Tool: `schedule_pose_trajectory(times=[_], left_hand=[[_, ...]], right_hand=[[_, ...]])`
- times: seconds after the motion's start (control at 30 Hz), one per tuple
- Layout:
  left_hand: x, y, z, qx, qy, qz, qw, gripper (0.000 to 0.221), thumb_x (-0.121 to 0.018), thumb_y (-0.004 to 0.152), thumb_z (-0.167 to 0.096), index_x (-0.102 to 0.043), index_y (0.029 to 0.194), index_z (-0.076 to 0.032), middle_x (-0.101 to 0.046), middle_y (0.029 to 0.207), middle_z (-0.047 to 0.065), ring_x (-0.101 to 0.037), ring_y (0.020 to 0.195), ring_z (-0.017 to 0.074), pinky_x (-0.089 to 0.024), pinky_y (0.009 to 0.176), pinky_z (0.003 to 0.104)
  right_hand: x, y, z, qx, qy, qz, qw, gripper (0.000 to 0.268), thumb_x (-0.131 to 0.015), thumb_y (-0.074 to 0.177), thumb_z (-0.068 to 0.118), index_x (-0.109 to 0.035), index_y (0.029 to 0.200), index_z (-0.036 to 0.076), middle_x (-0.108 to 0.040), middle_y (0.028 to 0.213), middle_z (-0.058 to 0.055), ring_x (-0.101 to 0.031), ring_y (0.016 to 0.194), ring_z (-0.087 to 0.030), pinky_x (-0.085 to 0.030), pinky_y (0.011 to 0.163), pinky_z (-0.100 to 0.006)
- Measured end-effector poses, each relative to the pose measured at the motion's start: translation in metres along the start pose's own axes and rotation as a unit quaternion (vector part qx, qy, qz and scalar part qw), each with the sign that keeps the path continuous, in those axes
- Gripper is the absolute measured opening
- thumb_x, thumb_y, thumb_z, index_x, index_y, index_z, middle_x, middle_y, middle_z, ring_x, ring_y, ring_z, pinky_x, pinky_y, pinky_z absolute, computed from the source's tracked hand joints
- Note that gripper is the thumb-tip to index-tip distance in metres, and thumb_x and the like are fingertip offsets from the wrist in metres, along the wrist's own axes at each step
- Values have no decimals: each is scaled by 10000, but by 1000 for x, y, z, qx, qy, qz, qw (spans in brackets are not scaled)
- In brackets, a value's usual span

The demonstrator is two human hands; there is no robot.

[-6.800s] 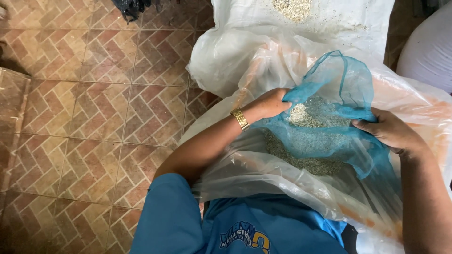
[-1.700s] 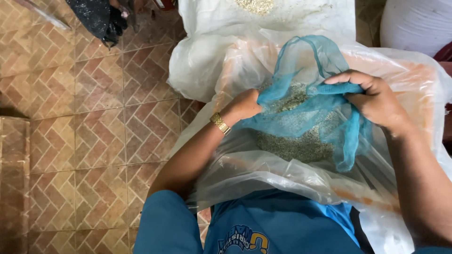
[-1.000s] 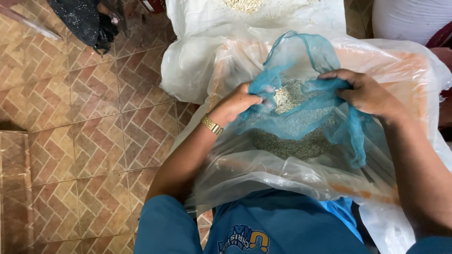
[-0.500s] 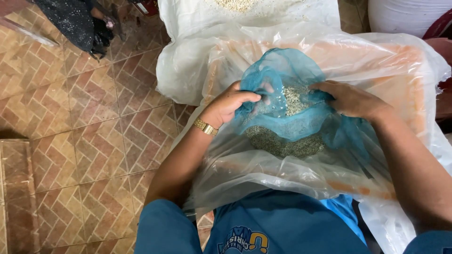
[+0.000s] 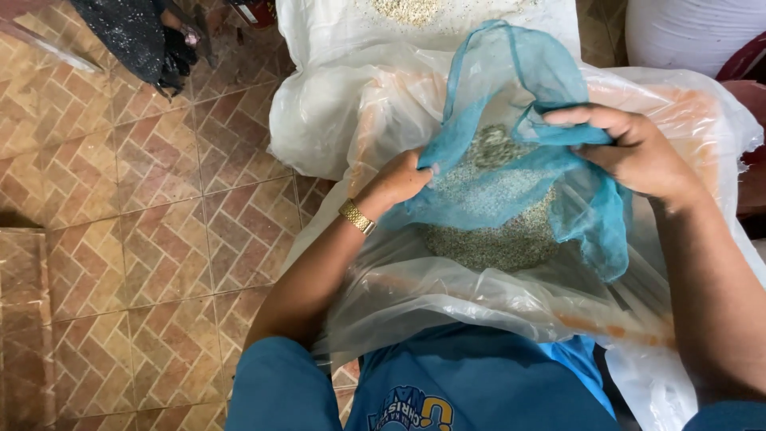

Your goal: Sifting grains using a blue mesh net over a plastic-lined container to separate or clean them.

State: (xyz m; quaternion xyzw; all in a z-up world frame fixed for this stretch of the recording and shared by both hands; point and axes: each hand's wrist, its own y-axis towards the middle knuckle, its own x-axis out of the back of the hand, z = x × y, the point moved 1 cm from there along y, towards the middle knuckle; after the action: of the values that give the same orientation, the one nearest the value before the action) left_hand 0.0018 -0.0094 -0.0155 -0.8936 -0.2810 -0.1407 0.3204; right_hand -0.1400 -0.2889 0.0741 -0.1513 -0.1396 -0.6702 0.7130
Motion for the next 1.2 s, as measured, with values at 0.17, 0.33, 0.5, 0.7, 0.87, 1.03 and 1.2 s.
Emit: schedule_pose_trajectory(times=[0.17, 0.33, 0.5, 0.7, 0.87, 1.03, 1.2], left_hand=[[2, -5, -7, 15, -15, -14, 1000, 340, -469, 997, -274, -650, 1267, -173, -653, 894, -4, -600, 789, 150, -468, 677, 311], [3, -6, -8, 22, -40, -33, 998, 430, -459, 986, -244, -595, 1390, -186, -708, 991, 25, -675, 934, 169, -501, 765, 316], [-3, 8, 6, -35, -212, -7, 977, 313, -488, 1013, -100, -644, 1271, -16, -694, 891, 82, -683, 809, 156, -603, 703, 276], [1, 4, 5, -101, -348, 34, 931, 233, -564, 1024, -112, -677, 1227, -94, -719, 928, 75, -655, 765, 131, -612, 673, 278], [5, 8, 8, -158, -431, 79, 885, 286, -644, 982, -108, -673, 1259, -44, -718, 980, 150, -667, 773, 188, -595, 634, 292], [10, 6, 7, -125, -450, 93, 879, 364, -654, 969, -142, -661, 1326, -74, -748, 1005, 145, -632, 639, 155, -545, 584, 263], [12, 8, 10, -165, -513, 129, 833, 371, -634, 998, -105, -634, 1365, -55, -711, 986, 89, -615, 624, 99, -508, 530, 194]], right_hand=[[3, -8, -27, 13, 86, -64, 994, 393, -569, 989, -98, -622, 1350, 48, -648, 1372, -107, -627, 1264, -189, -518, 1140, -302], [5, -12, -40, 41, 141, -97, 984, 358, -617, 988, -19, -622, 1342, 33, -659, 1342, -107, -647, 1226, -174, -542, 1128, -279], [-1, -5, -11, 0, 18, -72, 997, 445, -585, 964, -122, -613, 1363, 73, -628, 1411, -103, -593, 1328, -212, -489, 1158, -321], [-5, 11, -35, -54, -96, 62, 992, 586, -568, 905, -53, -521, 1467, 107, -497, 1568, -113, -428, 1472, -282, -301, 1237, -447], [-7, 13, -74, -152, -165, 125, 967, 667, -599, 903, 36, -454, 1532, 201, -428, 1600, -112, -393, 1470, -300, -301, 1210, -457], [-9, 12, -101, -169, -207, 174, 948, 720, -613, 912, 94, -385, 1577, 249, -407, 1610, -93, -408, 1451, -299, -313, 1201, -454], [-8, 9, -114, -178, -205, 225, 936, 644, -589, 936, 139, -441, 1543, 294, -415, 1629, -31, -399, 1475, -263, -306, 1208, -445]])
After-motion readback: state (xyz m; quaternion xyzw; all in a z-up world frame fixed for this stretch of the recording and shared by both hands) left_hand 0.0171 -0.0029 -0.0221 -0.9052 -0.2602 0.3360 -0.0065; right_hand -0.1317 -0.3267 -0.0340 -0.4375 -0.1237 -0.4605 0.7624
